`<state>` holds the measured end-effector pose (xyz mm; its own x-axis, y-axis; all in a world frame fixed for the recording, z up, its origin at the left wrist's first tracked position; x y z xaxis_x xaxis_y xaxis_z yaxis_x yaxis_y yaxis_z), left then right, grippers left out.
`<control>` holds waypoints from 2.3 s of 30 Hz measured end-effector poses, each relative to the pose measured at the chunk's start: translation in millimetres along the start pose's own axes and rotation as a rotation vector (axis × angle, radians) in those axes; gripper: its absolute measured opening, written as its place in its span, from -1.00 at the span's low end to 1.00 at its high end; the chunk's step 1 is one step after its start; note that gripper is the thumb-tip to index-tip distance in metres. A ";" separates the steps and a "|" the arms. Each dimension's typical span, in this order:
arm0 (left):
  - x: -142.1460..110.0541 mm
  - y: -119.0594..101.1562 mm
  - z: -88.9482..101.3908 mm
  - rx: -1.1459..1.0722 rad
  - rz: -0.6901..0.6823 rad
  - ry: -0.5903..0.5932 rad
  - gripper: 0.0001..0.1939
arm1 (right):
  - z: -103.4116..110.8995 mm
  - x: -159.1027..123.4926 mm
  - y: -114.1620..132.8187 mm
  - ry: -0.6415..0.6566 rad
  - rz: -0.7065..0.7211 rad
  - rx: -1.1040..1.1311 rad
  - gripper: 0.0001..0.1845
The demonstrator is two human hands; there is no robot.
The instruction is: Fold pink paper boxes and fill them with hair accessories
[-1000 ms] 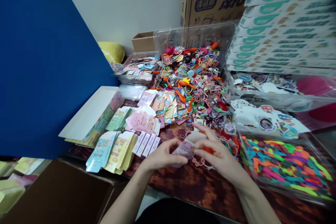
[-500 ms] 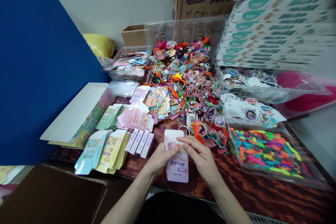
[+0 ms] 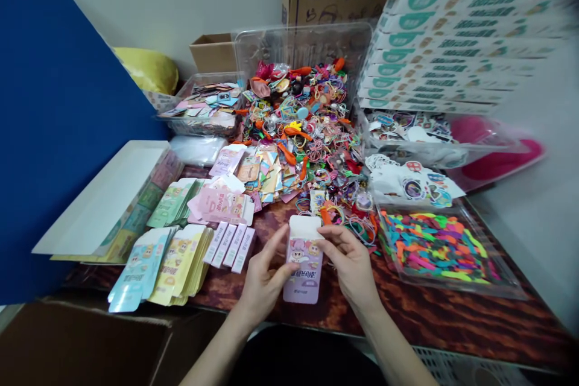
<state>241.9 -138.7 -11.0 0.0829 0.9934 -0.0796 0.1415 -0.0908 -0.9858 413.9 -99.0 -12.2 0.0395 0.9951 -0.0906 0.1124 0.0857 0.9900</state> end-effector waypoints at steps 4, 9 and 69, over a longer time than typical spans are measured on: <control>1.0 -4.8 0.1 0.129 -0.031 0.098 -0.53 | 4.5 -1.9 -0.4 0.018 -0.027 -0.036 -0.69; 4.0 -0.5 1.7 0.080 0.041 0.140 -0.68 | 7.6 -4.0 5.2 0.149 -0.002 -0.186 -0.72; 8.0 5.9 -4.4 -0.150 0.058 0.130 -0.07 | -1.5 6.4 -17.7 0.126 -0.378 0.211 -0.60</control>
<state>247.8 -131.6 -16.8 0.2200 0.9696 -0.1068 0.2774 -0.1671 -0.9461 410.6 -94.0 -30.1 -0.1631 0.8953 -0.4146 0.2961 0.4452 0.8451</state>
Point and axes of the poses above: each hand's wrist, its own x-axis towards the middle knuckle, its own z-axis out of the back of the hand, y = z × x, the point moved 5 cm from there along x, towards the middle knuckle, and after that the axes turned 6 degrees about -x, right-handed, at the moved point
